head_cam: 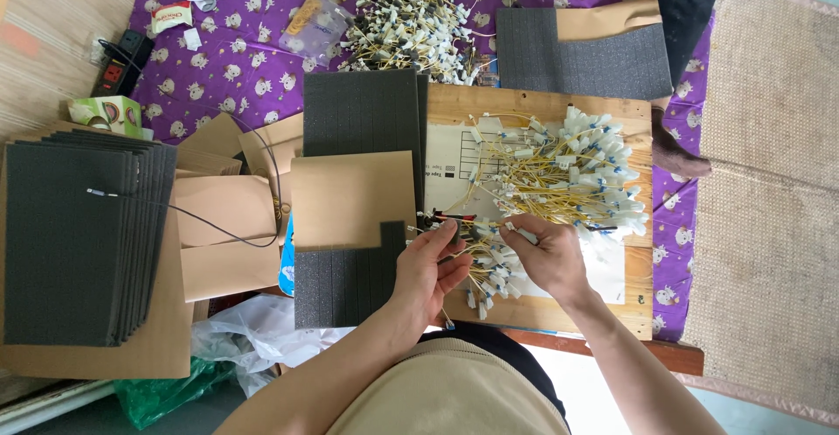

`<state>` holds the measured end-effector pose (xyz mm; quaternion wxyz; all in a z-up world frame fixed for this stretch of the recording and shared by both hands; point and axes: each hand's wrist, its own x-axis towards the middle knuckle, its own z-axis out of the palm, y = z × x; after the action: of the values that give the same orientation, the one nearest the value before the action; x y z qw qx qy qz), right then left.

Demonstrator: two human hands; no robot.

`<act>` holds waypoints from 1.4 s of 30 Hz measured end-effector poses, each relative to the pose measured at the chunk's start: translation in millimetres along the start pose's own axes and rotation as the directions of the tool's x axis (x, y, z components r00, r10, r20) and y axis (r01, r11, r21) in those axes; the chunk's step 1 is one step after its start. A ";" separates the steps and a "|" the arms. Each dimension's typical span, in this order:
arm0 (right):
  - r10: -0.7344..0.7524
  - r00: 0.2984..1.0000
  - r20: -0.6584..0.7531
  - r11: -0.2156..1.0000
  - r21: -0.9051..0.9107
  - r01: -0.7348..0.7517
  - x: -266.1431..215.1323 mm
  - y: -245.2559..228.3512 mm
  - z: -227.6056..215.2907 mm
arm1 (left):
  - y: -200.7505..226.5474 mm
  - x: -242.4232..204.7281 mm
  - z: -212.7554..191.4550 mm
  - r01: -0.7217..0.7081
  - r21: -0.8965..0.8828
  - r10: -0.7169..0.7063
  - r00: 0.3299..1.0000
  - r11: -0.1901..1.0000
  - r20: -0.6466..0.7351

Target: Assembling small cable harnesses by hand on a floor-level workspace

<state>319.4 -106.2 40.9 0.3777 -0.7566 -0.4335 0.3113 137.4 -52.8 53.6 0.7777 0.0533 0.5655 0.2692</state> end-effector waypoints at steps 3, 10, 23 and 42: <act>0.016 1.000 0.001 1.000 0.015 -0.016 -1.7 -8.2 -1.5 | -2.4 10.6 -0.2 -0.037 0.084 0.038 0.999 0.996 -0.008; 0.060 0.998 0.009 0.997 0.049 -0.060 -5.7 -36.8 -8.5 | 9.5 14.0 -2.0 -0.040 0.310 0.017 0.997 0.950 0.078; 0.043 0.999 0.029 0.897 0.438 -0.052 -20.3 -76.1 -23.3 | 69.5 -34.8 -10.5 -0.364 0.328 0.256 0.909 0.872 0.329; -0.208 0.970 0.128 0.964 0.192 0.181 -36.6 -109.0 -25.8 | 105.5 -80.5 22.0 -0.625 0.347 0.354 0.724 0.699 0.592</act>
<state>278.4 -109.7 151.3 0.4399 -0.6482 -0.5027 0.3654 102.2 3.1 170.8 0.7420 0.4823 0.3673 0.2862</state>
